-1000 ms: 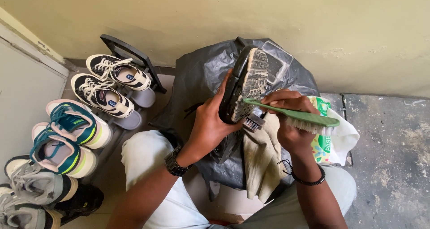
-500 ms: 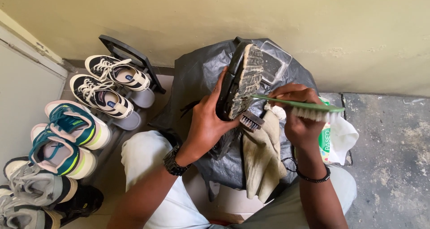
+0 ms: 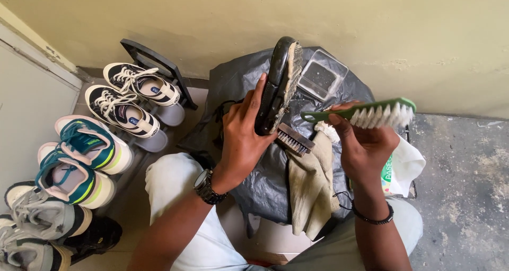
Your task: The person scrubs the sole and sides of a black shoe using a brush and a green scraper, then wipes the shoe with a white cloth. The person handles the shoe, brush, scraper, and cloth throughout the process.
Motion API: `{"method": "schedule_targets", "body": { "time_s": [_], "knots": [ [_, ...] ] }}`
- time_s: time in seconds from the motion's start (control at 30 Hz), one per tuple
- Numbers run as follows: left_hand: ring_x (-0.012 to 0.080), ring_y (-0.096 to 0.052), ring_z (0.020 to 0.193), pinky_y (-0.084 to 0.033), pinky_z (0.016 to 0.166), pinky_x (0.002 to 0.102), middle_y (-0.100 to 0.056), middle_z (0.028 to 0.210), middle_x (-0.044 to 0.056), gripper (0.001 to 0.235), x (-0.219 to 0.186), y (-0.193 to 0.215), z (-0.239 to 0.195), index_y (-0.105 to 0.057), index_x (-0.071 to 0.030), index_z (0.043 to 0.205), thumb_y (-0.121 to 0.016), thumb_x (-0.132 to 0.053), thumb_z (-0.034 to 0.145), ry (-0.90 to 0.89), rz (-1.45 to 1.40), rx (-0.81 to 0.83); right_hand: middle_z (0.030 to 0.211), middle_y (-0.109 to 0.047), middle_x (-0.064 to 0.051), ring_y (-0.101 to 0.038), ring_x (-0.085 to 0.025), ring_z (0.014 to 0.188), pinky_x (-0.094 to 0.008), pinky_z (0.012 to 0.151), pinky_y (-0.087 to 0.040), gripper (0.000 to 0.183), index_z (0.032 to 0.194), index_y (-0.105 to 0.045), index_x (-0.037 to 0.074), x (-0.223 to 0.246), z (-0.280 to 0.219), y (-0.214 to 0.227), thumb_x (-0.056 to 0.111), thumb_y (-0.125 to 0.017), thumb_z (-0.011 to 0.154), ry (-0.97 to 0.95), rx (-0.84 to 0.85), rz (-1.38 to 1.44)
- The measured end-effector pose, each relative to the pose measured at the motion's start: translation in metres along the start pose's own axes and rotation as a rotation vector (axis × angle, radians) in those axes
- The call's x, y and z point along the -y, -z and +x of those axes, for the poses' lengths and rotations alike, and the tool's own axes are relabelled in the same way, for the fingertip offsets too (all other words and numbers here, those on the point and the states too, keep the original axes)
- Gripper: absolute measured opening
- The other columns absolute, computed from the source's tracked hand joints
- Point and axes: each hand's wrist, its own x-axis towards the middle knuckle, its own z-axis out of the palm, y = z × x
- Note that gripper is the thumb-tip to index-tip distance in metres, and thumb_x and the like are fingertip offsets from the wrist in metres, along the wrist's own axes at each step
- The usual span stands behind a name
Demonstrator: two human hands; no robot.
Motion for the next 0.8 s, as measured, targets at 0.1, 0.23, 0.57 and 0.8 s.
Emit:
{"method": "schedule_targets", "body": {
  "time_s": [0.1,0.23,0.57,0.8],
  "knots": [
    [0.0315,-0.069,0.101,-0.055,0.082,0.048,-0.070,0.132,0.014,0.105,0.000,-0.005,-0.003,-0.035,-0.026,0.164,-0.088,-0.012,0.074,-0.020,0.049,-0.019,0.089,-0.069,-0.030,-0.068,-0.026,0.073,-0.042,0.075,-0.058,0.010,0.100,-0.066,-0.018,0.015,0.000,-0.013,-0.014,-0.073,0.092,0.001,-0.032,0.000],
    [0.0303,-0.067,0.103,-0.054,0.083,0.049,-0.068,0.136,0.012,0.104,-0.004,-0.006,-0.001,-0.035,-0.026,0.164,-0.089,-0.015,0.076,-0.054,0.094,-0.037,0.091,-0.070,-0.031,-0.071,-0.026,0.071,-0.041,0.071,-0.059,0.011,0.102,-0.066,-0.019,0.006,-0.007,-0.021,-0.016,-0.072,0.092,0.002,-0.093,0.030],
    [0.0325,-0.065,0.107,-0.054,0.087,0.055,-0.063,0.138,0.011,0.102,-0.033,-0.027,0.014,-0.028,-0.025,0.166,-0.088,-0.012,0.084,-0.114,0.076,-0.061,0.094,-0.069,-0.030,-0.069,-0.024,0.067,-0.039,0.064,-0.058,0.015,0.106,-0.065,-0.018,0.011,0.006,-0.007,-0.009,-0.072,0.098,-0.028,-0.208,-0.014],
    [0.0250,-0.065,0.104,-0.056,0.085,0.048,-0.065,0.133,0.004,0.098,-0.082,-0.066,0.037,-0.029,-0.029,0.166,-0.085,-0.022,0.086,-0.243,0.070,-0.121,0.096,-0.068,-0.027,-0.068,-0.025,0.068,-0.038,0.059,-0.057,0.014,0.106,-0.063,-0.015,0.020,0.025,0.040,-0.007,-0.072,0.102,0.021,-0.381,-0.063]
  ]
}}
